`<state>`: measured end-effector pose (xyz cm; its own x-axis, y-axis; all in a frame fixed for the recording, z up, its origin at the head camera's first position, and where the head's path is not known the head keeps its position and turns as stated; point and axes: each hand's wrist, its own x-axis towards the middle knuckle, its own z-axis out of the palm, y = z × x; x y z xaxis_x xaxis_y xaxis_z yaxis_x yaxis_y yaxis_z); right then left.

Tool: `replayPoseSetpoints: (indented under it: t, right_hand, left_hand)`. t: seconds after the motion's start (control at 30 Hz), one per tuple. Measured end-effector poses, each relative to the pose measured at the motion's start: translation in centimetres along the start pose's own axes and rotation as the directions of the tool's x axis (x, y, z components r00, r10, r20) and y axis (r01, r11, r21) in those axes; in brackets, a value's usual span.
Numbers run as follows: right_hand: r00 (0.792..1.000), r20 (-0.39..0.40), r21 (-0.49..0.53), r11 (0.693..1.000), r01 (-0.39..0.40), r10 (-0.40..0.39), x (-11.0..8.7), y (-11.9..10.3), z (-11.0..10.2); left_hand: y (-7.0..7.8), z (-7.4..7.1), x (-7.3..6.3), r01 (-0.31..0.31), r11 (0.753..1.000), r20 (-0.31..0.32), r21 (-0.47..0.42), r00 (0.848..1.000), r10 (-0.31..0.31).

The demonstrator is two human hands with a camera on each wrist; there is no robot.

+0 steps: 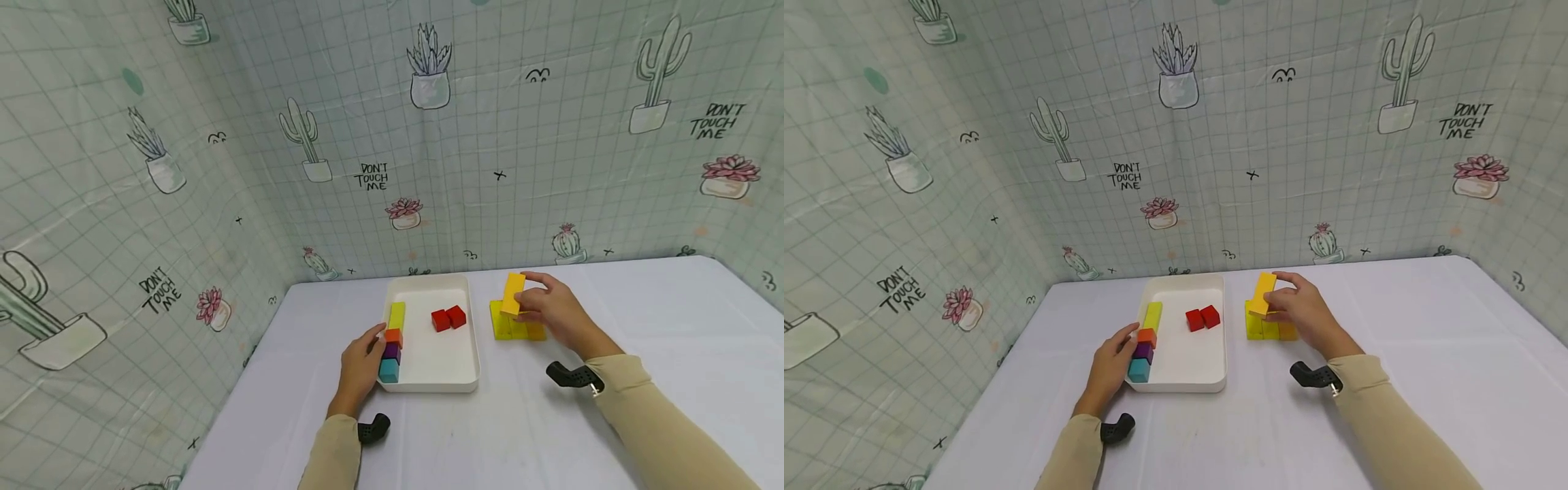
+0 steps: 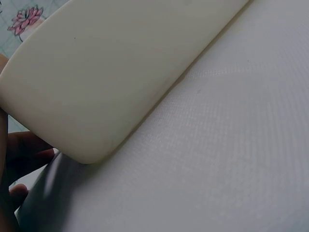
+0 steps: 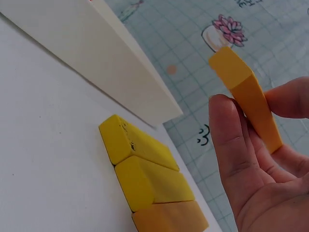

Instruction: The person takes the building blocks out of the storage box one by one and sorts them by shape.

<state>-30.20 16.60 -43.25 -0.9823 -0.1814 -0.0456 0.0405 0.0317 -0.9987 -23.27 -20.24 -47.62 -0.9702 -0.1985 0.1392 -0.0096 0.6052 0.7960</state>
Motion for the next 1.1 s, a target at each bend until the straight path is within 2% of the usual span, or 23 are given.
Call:
replayPoseSetpoints:
  t: [0.27,0.63,0.83,1.1]
  right_hand:
    - [1.0,-0.014,-0.042,0.999,-0.018,0.018,-0.2,0.7,-1.7]
    - [0.998,-0.02,-0.038,0.997,-0.061,0.06,-0.5,1.1,-3.6]
    - [0.993,-0.019,-0.068,0.99,-0.12,0.119,-0.5,1.2,-4.5]
    - [0.986,0.015,-0.057,0.985,-0.164,0.165,-0.5,2.1,-5.6]
  left_hand:
    - [0.1,-0.1,-0.1,0.009,1.0,0.003,0.015,1.0,-0.009]
    - [0.3,-0.1,0.1,0.017,1.0,0.004,0.014,1.0,-0.017]
    - [0.3,-0.1,0.2,-0.011,1.0,0.005,0.017,1.0,0.011]
    - [0.0,0.0,0.1,-0.005,1.0,0.004,0.015,1.0,0.005]
